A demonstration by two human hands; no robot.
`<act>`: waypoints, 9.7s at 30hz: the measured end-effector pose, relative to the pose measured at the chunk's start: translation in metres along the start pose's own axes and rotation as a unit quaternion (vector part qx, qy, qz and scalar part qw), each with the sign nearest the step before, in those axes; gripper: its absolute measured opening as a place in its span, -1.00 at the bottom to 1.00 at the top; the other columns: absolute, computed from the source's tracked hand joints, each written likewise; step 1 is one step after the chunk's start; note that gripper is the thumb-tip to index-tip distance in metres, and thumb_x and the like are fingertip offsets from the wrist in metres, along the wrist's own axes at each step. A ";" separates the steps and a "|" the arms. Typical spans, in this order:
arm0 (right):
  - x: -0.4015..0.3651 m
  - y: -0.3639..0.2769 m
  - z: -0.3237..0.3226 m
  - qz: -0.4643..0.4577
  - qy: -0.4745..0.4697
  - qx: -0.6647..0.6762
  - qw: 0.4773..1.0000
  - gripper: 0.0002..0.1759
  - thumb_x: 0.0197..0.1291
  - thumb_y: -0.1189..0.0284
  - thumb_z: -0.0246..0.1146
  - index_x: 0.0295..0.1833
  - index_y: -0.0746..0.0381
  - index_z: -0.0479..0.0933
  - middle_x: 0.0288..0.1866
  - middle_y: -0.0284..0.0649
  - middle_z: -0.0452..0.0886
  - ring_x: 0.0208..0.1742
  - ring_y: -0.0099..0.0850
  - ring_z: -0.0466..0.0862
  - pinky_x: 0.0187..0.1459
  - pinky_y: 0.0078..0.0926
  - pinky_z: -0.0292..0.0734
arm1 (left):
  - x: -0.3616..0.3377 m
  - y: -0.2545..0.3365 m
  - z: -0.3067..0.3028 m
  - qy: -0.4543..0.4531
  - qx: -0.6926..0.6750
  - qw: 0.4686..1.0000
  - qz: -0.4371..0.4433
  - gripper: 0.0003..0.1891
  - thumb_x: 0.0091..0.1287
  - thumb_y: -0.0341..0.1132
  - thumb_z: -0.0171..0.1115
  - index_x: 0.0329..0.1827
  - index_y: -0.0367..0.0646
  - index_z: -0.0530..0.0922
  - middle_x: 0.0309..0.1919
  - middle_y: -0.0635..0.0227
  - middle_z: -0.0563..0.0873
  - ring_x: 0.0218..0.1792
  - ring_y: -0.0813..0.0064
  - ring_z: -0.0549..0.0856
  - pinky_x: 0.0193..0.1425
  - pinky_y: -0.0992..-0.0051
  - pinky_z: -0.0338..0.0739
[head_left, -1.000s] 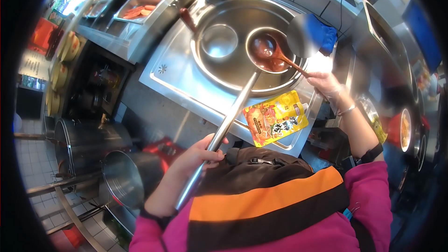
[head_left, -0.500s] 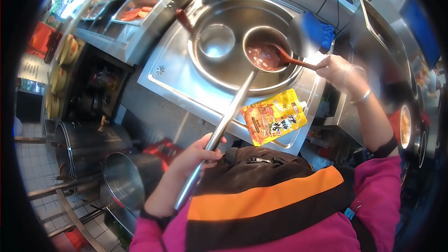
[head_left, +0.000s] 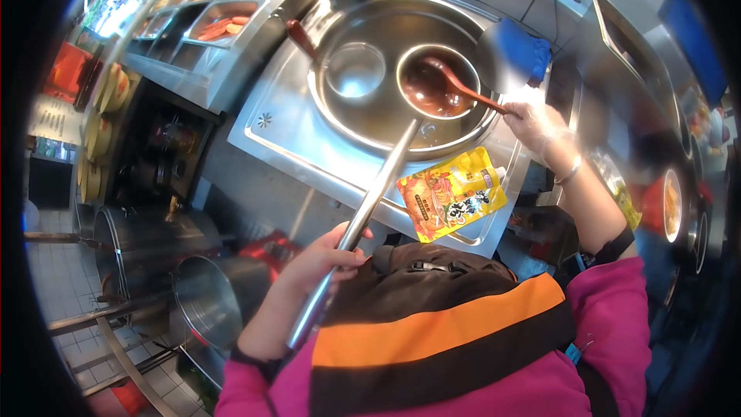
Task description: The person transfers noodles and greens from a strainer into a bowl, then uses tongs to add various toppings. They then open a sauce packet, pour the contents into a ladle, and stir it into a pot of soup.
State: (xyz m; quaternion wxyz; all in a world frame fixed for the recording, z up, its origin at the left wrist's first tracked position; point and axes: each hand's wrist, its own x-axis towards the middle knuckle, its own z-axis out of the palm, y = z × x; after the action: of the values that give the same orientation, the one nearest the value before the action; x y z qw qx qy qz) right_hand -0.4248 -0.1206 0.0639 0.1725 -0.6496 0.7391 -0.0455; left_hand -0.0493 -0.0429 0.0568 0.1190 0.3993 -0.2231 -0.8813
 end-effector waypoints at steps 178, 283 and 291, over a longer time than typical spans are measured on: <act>0.002 0.001 -0.041 -0.128 0.046 -0.260 0.956 -0.76 0.14 0.41 -0.04 -0.18 0.10 0.53 -0.39 -0.10 0.60 -0.31 -0.19 0.64 -0.30 -0.25 0.52 | 0.015 -0.033 0.032 -0.019 -0.074 0.995 0.061 -0.64 0.17 -0.55 0.06 0.04 -0.17 0.26 -0.61 0.48 0.39 -0.82 0.79 0.30 -0.81 0.77 0.26; 0.003 -0.084 0.063 0.111 -0.281 0.826 0.476 -0.49 0.16 0.08 0.15 -0.09 0.35 0.33 -0.24 -0.03 0.55 -0.27 -0.21 0.62 -0.21 -0.28 0.57 | 0.040 0.030 0.088 -0.018 -0.093 0.992 0.087 -0.73 0.27 -0.48 0.00 0.02 -0.19 0.27 -0.58 0.50 0.34 -0.78 0.81 0.26 -0.80 0.76 0.21; 0.042 -0.106 0.069 0.254 -0.170 0.707 0.638 -0.88 0.05 0.59 0.13 -0.46 0.26 0.32 -0.70 -0.32 0.32 -0.76 -0.52 0.35 -0.74 -0.58 0.32 | 0.088 0.027 0.070 -0.075 -0.023 0.996 0.050 -0.69 0.36 -0.15 -0.04 0.02 -0.15 0.36 -0.32 0.35 0.52 -0.51 0.57 0.56 -0.38 0.55 0.53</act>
State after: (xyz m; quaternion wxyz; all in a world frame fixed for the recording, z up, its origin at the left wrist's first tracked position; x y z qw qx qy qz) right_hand -0.3067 -0.1670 0.0225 0.7065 -0.1122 0.5747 -0.3975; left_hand -0.1587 -0.0799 0.0536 0.1550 0.3175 -0.2310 -0.9065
